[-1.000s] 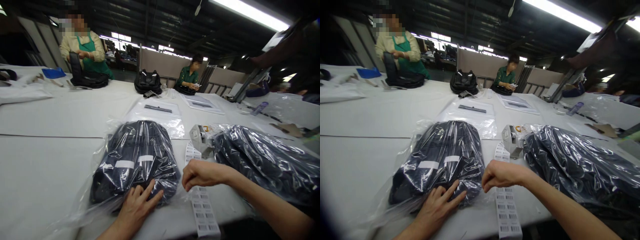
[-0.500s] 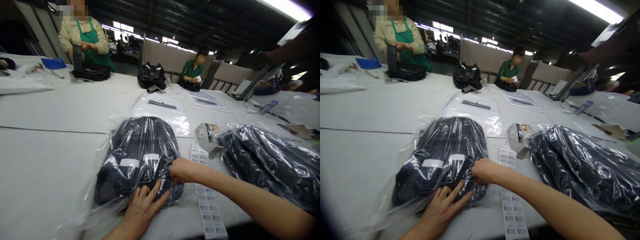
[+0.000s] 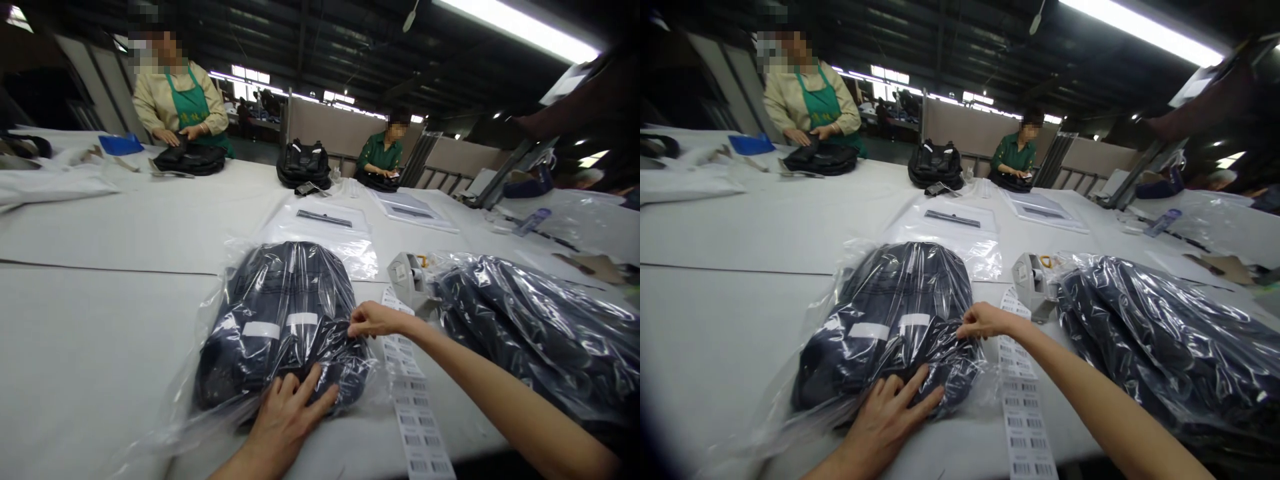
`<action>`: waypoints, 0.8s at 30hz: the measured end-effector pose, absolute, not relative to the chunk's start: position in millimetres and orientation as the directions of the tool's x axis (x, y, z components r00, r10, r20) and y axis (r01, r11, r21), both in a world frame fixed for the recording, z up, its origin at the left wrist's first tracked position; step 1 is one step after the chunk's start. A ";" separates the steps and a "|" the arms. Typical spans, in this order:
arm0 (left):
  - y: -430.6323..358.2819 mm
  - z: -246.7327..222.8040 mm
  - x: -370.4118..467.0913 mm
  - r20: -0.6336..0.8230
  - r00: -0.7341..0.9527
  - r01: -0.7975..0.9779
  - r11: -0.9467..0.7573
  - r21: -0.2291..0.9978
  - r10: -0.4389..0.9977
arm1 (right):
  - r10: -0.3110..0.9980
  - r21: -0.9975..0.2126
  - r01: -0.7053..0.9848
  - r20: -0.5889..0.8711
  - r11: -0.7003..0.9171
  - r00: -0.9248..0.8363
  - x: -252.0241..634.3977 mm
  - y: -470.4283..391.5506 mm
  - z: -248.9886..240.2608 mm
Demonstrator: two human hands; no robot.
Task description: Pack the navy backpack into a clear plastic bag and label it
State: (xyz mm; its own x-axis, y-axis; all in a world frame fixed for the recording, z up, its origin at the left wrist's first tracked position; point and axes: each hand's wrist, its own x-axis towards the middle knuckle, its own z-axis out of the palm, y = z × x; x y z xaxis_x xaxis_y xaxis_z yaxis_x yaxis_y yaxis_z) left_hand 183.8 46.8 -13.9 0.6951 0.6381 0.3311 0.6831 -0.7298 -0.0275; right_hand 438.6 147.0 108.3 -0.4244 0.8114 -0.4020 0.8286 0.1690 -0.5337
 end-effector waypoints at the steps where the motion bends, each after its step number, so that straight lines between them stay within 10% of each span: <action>1: 46.4 -13.8 184.4 0.334 0.691 0.686 -0.727 -0.023 0.641 | 0.806 -0.582 0.800 -0.398 0.148 -0.439 438.7 139.2 109.8; 6: 41.1 -3.1 185.2 0.329 0.684 0.690 -0.723 -0.005 0.651 | 0.830 -0.758 0.652 -0.376 -0.019 -0.412 406.2 86.3 92.2; 12: 41.6 9.3 169.2 0.375 0.766 0.543 -0.838 0.059 0.523 | 0.831 -0.719 0.471 0.272 0.511 -0.485 342.5 54.2 84.0; 24: 56.9 1.8 146.8 0.319 0.948 0.044 -0.995 -0.086 0.014 | 0.691 -0.535 0.472 0.345 0.701 -0.635 287.1 79.8 48.1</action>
